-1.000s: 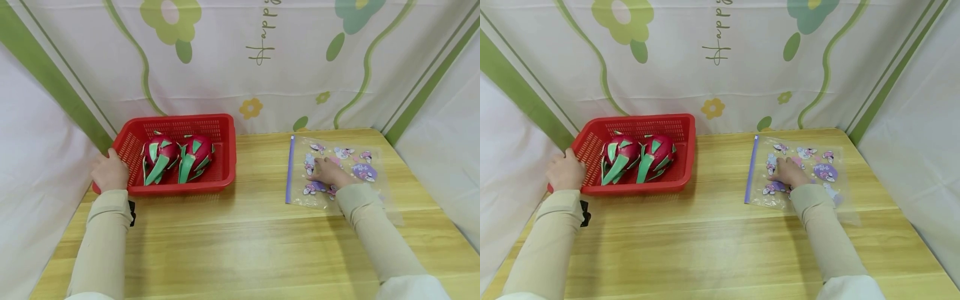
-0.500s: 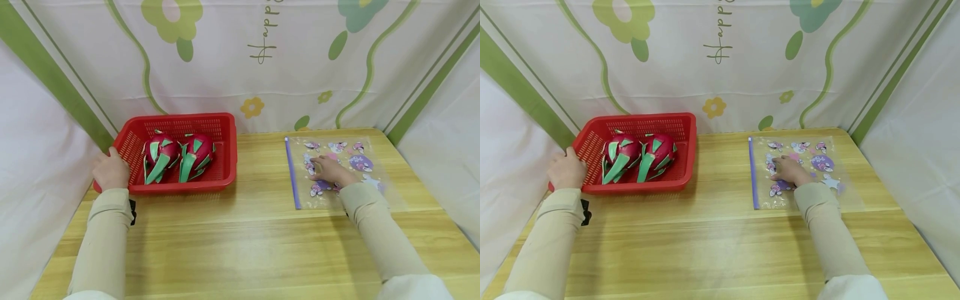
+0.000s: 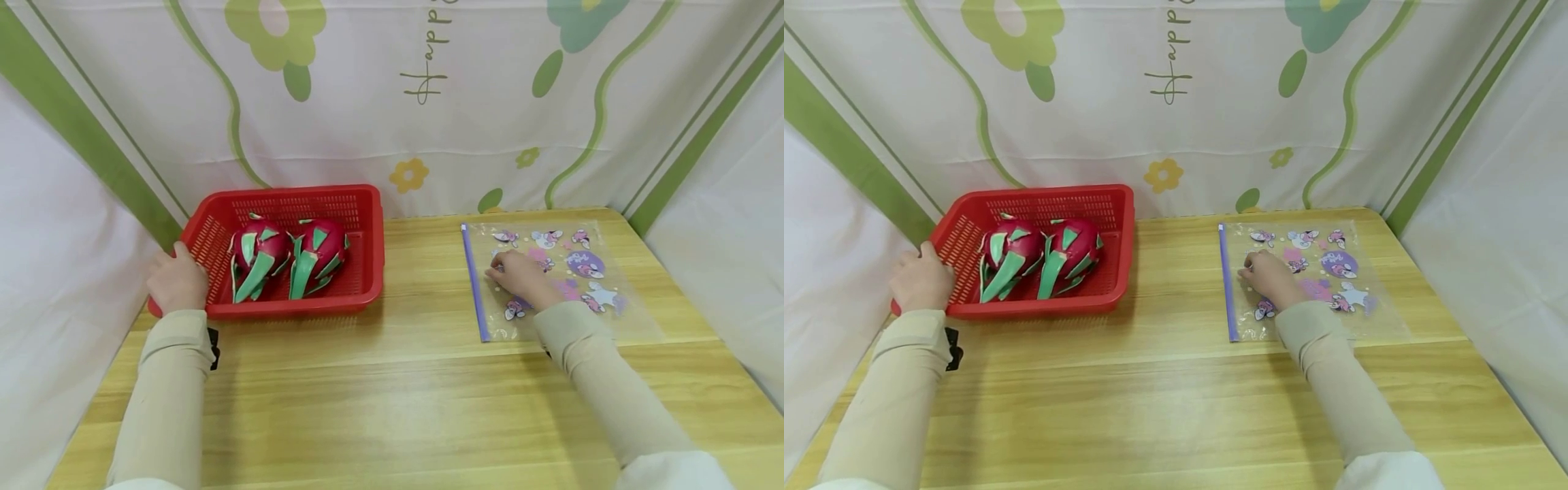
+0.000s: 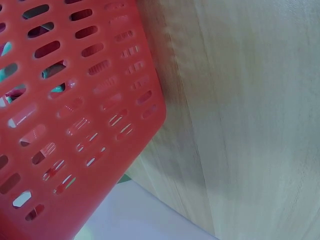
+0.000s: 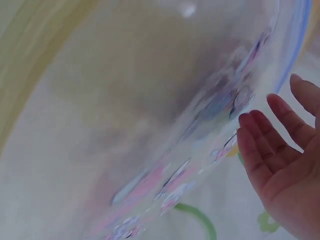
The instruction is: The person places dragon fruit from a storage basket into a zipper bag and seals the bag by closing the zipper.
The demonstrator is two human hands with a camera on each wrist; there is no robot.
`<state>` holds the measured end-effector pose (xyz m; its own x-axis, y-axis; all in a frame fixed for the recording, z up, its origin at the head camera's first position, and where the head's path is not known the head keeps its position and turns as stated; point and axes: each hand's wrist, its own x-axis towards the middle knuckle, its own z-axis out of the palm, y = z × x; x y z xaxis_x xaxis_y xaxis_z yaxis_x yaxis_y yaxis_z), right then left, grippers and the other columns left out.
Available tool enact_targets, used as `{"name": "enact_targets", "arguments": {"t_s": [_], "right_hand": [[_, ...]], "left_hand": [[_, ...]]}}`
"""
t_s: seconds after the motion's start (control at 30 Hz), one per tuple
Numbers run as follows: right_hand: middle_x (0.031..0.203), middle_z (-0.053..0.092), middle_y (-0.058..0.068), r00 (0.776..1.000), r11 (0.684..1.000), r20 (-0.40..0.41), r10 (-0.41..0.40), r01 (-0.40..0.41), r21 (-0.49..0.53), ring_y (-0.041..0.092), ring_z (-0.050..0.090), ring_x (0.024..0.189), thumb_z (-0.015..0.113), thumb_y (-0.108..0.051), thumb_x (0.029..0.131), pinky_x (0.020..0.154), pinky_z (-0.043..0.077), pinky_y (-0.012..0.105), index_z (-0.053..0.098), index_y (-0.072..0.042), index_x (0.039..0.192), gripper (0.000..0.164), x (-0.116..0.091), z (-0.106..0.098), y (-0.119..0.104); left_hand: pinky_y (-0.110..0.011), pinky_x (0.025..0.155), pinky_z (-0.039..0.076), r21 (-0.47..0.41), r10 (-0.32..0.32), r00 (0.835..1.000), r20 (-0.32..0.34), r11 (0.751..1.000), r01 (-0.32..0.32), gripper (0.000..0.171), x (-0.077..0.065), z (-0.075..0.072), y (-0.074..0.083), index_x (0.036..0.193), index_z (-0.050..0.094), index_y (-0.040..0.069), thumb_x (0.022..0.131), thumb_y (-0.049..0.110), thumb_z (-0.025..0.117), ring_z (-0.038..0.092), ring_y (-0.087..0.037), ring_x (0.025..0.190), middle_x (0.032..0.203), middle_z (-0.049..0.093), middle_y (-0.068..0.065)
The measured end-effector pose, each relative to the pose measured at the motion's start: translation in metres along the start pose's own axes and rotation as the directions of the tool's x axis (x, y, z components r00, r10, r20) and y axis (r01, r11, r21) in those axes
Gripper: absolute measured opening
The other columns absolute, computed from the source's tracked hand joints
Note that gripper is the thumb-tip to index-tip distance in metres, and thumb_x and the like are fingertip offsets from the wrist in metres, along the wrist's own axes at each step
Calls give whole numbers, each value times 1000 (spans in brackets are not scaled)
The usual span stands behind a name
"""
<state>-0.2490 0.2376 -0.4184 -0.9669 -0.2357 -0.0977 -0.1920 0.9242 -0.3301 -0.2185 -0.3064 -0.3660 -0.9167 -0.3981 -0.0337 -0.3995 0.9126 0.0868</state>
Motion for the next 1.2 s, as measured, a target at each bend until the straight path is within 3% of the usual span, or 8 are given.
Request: {"name": "enact_targets", "arguments": {"t_s": [0.1,0.17,0.33,0.5,0.83,1.03,1.2], "right_hand": [[82,68,15,999,1000,-32,-9,9,4,25,62,72,57,-23,95,73,52,43,64,3,98,28,2,5,-8],[81,68,13,1000,1000,-27,11,-11,4,21,59,67,57,-26,95,66,50,38,64,2,96,29,2,7,-13],[86,66,12,990,993,76,120,-121,7,19,55,64,55,-43,94,55,42,29,60,-2,93,41,0,12,-23],[83,62,10,971,982,148,188,-190,2,19,53,64,56,-51,91,54,40,28,54,-3,94,48,-3,15,-26],[76,56,7,972,985,160,174,-172,-31,18,50,61,50,-39,93,52,39,28,53,-6,93,34,0,17,-25],[71,53,5,986,991,99,134,-131,-38,16,47,59,49,-25,88,51,35,27,52,-7,82,18,1,17,-27],[68,54,8,990,991,32,134,-133,-30,19,49,57,47,-19,89,50,38,30,51,-6,78,17,-2,16,-31]], "left_hand": [[-59,75,47,0,1,1000,0,1000,-1,56,0,0,0,142,14,-11,98,17,33,39,-59,111,126,32,-50],[-59,75,47,-4,-1,1000,1,1000,1,56,-1,-1,0,142,14,-11,98,17,33,39,-59,112,126,32,-50],[-60,76,47,-11,-4,1000,0,1000,4,55,-1,0,0,142,15,-10,98,17,33,39,-59,112,126,32,-50],[-60,76,48,-6,-2,1000,-12,1000,2,55,-1,1,0,141,16,-10,98,17,33,40,-58,110,124,33,-49],[-59,74,48,-6,-1,1000,-16,1000,1,54,-1,0,0,141,16,-11,98,17,33,41,-57,108,123,34,-49],[-60,74,48,-5,-2,1000,-19,1000,2,54,-2,-1,0,141,16,-11,97,17,34,41,-58,109,123,34,-49],[-60,74,48,-6,0,1000,-15,1000,0,55,-2,-1,0,141,15,-11,97,17,34,40,-59,110,124,33,-50]]}}
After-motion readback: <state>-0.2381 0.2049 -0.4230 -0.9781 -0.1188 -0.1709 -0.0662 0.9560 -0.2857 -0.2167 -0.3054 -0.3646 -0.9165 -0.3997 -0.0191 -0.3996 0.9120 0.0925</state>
